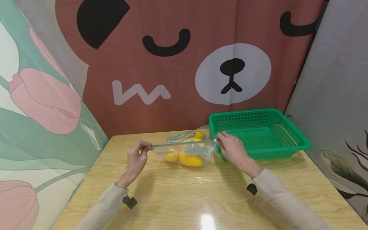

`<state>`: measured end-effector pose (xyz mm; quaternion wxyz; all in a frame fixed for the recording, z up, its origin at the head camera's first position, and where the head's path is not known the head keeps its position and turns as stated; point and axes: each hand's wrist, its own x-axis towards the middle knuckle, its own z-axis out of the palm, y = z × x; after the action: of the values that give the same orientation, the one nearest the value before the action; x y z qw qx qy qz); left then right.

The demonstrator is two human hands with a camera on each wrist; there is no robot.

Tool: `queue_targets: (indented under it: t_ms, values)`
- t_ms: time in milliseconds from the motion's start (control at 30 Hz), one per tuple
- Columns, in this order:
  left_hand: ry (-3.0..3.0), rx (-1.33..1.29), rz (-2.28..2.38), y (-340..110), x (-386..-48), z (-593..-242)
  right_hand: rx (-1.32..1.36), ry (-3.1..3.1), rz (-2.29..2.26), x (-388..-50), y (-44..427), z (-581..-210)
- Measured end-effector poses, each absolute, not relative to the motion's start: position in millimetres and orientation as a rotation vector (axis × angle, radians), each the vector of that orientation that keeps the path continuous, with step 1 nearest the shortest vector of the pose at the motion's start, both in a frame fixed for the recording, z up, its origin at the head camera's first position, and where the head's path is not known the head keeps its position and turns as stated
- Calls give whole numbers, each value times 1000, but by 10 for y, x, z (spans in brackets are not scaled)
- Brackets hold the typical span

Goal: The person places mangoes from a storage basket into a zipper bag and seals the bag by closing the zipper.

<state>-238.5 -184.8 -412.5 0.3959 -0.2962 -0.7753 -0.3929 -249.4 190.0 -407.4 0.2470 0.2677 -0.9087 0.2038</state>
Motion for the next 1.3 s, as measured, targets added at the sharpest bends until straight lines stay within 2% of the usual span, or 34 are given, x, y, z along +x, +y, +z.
queue_targets:
  t_ms: [667,1033,1300]
  values:
    - [-1981,-935,-1049,-1957,-2364,-4135,827,-2442,645,-2391,2006,-4047]
    - [-2001,-1023,-1126,-1910,-2112,-3907,918,-2597,780,-2319,2111,-3886]
    - [-2043,-1053,-1156,-1919,-2050,-3913,1032,-2674,758,-2303,2148,-3837]
